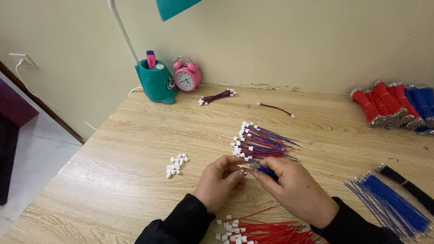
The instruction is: Assembling small electronic wire connectors by hand and using a small tool
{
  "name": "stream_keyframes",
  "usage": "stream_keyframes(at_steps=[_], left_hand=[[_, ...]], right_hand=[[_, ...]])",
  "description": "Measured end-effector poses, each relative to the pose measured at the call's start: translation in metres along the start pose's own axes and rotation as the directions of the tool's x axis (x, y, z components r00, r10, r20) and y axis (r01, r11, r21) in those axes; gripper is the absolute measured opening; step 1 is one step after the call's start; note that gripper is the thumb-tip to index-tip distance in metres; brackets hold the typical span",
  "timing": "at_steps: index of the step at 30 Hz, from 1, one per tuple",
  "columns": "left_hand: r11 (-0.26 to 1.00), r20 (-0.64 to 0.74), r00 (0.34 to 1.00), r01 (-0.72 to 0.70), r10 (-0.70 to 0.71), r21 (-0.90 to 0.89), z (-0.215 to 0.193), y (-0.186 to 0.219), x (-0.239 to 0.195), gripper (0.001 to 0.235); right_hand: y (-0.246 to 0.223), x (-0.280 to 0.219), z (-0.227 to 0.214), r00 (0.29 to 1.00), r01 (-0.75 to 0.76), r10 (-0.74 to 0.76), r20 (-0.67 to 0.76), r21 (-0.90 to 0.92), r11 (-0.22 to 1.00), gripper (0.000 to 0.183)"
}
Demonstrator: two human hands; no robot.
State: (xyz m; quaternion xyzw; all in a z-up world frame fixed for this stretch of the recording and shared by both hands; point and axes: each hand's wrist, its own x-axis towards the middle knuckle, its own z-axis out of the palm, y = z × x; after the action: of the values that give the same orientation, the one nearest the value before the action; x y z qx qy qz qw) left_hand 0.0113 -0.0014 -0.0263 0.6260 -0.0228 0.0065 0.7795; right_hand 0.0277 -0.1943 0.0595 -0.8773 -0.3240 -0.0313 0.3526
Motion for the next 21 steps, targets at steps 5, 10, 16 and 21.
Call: stream_keyframes(at_steps=[5,10,16,21], left_hand=[[0.997,0.049,0.997,0.067,-0.065,-0.039,0.008,0.018,-0.01,0.024],[0.992,0.146,0.989,-0.018,0.037,-0.124,0.001,0.011,-0.008,0.027],[0.985,0.137,0.991,0.03,-0.006,-0.173,0.001,0.016,-0.009,0.031],[0.983,0.137,0.991,0.022,0.003,-0.182,-0.001,0.015,-0.008,0.032]], right_hand=[[-0.003,-0.003,-0.003,0.999,0.0,-0.004,-0.032,-0.126,0.992,0.011],[0.002,-0.001,-0.003,1.0,0.021,-0.017,0.023,-0.183,0.983,0.019],[0.001,0.001,-0.006,0.992,-0.092,0.1,0.083,-0.092,0.991,0.029],[-0.007,0.002,-0.01,0.985,-0.137,0.14,0.097,-0.04,0.99,0.021]])
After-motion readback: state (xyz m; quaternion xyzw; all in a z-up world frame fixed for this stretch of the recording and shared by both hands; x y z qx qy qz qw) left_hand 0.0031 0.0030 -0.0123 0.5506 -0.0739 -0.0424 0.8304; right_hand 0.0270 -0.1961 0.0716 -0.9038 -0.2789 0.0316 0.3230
